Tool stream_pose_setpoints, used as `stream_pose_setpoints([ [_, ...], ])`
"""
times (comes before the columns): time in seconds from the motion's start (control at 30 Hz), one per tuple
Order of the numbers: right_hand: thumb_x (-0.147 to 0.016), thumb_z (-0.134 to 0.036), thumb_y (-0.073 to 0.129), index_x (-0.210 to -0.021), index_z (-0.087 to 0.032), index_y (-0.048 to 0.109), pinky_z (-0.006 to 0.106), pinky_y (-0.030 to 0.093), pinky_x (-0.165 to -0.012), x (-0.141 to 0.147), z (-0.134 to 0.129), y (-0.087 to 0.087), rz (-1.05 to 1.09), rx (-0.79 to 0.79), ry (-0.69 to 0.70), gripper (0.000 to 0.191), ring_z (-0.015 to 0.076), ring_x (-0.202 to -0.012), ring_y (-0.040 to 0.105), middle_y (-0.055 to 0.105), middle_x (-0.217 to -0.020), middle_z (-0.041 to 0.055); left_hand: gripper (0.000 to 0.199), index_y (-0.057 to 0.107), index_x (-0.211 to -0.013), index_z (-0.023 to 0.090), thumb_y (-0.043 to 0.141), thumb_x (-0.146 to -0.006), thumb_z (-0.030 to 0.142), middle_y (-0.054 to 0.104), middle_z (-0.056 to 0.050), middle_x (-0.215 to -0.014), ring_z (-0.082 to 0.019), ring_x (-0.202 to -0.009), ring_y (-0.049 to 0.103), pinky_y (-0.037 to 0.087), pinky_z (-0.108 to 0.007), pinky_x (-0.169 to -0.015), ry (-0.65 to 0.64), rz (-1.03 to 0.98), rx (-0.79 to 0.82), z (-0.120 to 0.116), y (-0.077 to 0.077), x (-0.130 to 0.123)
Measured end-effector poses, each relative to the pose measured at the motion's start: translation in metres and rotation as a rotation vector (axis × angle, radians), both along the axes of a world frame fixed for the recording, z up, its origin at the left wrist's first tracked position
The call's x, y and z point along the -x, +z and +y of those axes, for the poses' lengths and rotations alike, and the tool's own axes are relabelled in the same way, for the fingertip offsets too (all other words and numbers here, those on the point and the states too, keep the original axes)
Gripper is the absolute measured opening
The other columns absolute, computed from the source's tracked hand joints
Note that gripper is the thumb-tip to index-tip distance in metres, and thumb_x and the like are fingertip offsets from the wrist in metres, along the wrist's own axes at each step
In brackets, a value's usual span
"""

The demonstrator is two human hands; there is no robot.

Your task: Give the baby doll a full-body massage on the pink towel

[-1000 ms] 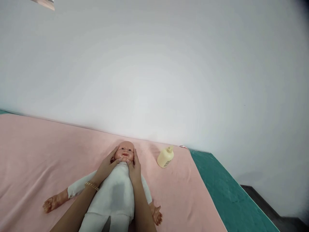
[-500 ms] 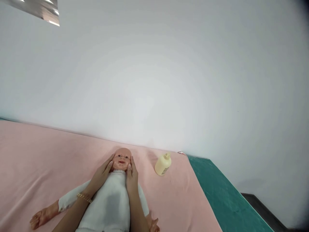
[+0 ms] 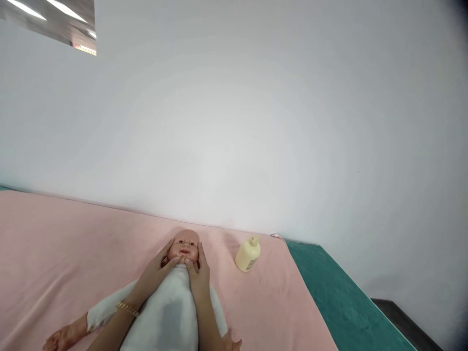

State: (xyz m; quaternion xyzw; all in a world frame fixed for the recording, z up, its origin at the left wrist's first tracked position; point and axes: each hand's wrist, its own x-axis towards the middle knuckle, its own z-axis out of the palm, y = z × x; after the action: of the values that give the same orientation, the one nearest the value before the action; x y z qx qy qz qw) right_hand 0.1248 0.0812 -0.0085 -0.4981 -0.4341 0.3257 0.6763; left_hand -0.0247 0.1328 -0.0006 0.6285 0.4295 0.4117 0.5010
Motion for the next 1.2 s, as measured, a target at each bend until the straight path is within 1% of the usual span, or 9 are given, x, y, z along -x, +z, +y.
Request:
stream_pose_setpoints([
  [0.1, -0.075, -0.038, 0.076, -0.144, -0.019, 0.051, 0.041, 0.043, -0.111, 0.0, 0.001, -0.001, 0.012, 0.015, 0.007, 0.076, 0.0287, -0.137, 0.046, 0.048, -0.149, 0.0081, 0.096, 0.034, -0.151, 0.009, 0.063, -0.076, 0.062, 0.049, -0.017, -0.148, -0.031, -0.132, 0.052, 0.045, -0.039, -0.107, -0.006, -0.046, 0.022, 0.0, 0.001, 0.0],
  [0.37, -0.07, -0.035, 0.08, -0.144, -0.018, 0.05, 0.044, 0.048, -0.106, 0.0, 0.002, -0.004, 0.056, 0.013, 0.028, 0.081, 0.0309, -0.131, 0.053, 0.054, -0.144, 0.0106, 0.095, 0.034, -0.149, 0.007, 0.065, -0.073, 0.053, 0.056, -0.018, -0.141, -0.032, -0.124, 0.059, 0.049, -0.041, -0.104, 0.005, -0.018, 0.053, -0.003, 0.01, -0.001],
  [0.43, -0.071, -0.035, 0.079, -0.143, -0.018, 0.051, 0.045, 0.046, -0.107, 0.0, 0.002, -0.002, 0.05, 0.014, 0.026, 0.08, 0.0306, -0.132, 0.052, 0.053, -0.145, 0.0104, 0.092, 0.035, -0.149, 0.008, 0.064, -0.074, 0.051, 0.057, -0.018, -0.14, -0.032, -0.123, 0.06, 0.05, -0.041, -0.103, 0.007, -0.014, 0.055, -0.003, 0.01, -0.001],
  [0.6, -0.079, -0.039, 0.072, -0.143, -0.018, 0.051, 0.041, 0.035, -0.116, -0.001, -0.001, 0.003, -0.049, 0.016, -0.003, 0.07, 0.0268, -0.141, 0.041, 0.045, -0.151, 0.0078, 0.09, 0.034, -0.15, 0.009, 0.061, -0.076, 0.052, 0.057, -0.015, -0.141, -0.03, -0.125, 0.058, 0.048, -0.038, -0.105, 0.001, 0.016, 0.044, -0.004, 0.012, 0.001],
  [0.7, -0.086, -0.046, 0.065, -0.146, -0.017, 0.048, 0.04, 0.033, -0.117, -0.002, -0.002, 0.003, -0.107, 0.04, -0.012, 0.069, 0.0255, -0.141, 0.04, 0.043, -0.152, 0.0077, 0.09, 0.034, -0.151, 0.008, 0.057, -0.077, 0.055, 0.054, -0.015, -0.144, -0.03, -0.129, 0.055, 0.044, -0.04, -0.108, -0.004, 0.038, 0.019, -0.002, 0.01, 0.003],
  [0.87, -0.092, -0.056, 0.053, -0.147, -0.018, 0.045, 0.04, 0.029, -0.119, -0.004, -0.003, 0.003, -0.192, 0.079, -0.022, 0.068, 0.0241, -0.142, 0.039, 0.043, -0.152, 0.0069, 0.091, 0.036, -0.15, 0.007, 0.052, -0.078, 0.061, 0.044, -0.013, -0.152, -0.03, -0.14, 0.042, 0.031, -0.043, -0.117, 0.007, 0.068, -0.04, 0.003, 0.001, 0.003],
  [1.0, -0.094, -0.06, 0.046, -0.146, -0.017, 0.047, 0.043, 0.027, -0.12, -0.005, -0.004, 0.004, -0.201, 0.073, -0.033, 0.067, 0.0247, -0.143, 0.038, 0.043, -0.152, 0.008, 0.091, 0.035, -0.151, 0.006, 0.048, -0.08, 0.063, 0.044, -0.014, -0.152, -0.029, -0.141, 0.04, 0.028, -0.044, -0.119, 0.005, 0.085, -0.053, 0.006, -0.004, 0.004],
  [1.13, -0.088, -0.057, 0.06, -0.146, -0.018, 0.048, 0.042, 0.032, -0.118, -0.003, -0.004, 0.004, -0.137, 0.055, -0.011, 0.071, 0.0264, -0.142, 0.038, 0.042, -0.153, 0.008, 0.089, 0.035, -0.151, 0.007, 0.048, -0.082, 0.063, 0.043, -0.014, -0.152, -0.03, -0.142, 0.039, 0.027, -0.045, -0.119, 0.004, 0.071, -0.057, 0.005, -0.005, 0.004],
  [1.2, -0.082, -0.052, 0.07, -0.146, -0.018, 0.047, 0.041, 0.036, -0.116, -0.002, -0.003, 0.004, -0.087, 0.038, 0.007, 0.076, 0.0279, -0.141, 0.04, 0.043, -0.152, 0.0086, 0.09, 0.034, -0.151, 0.007, 0.051, -0.082, 0.062, 0.044, -0.015, -0.152, -0.03, -0.14, 0.042, 0.031, -0.045, -0.117, -0.003, 0.05, -0.055, 0.005, -0.006, 0.003],
])
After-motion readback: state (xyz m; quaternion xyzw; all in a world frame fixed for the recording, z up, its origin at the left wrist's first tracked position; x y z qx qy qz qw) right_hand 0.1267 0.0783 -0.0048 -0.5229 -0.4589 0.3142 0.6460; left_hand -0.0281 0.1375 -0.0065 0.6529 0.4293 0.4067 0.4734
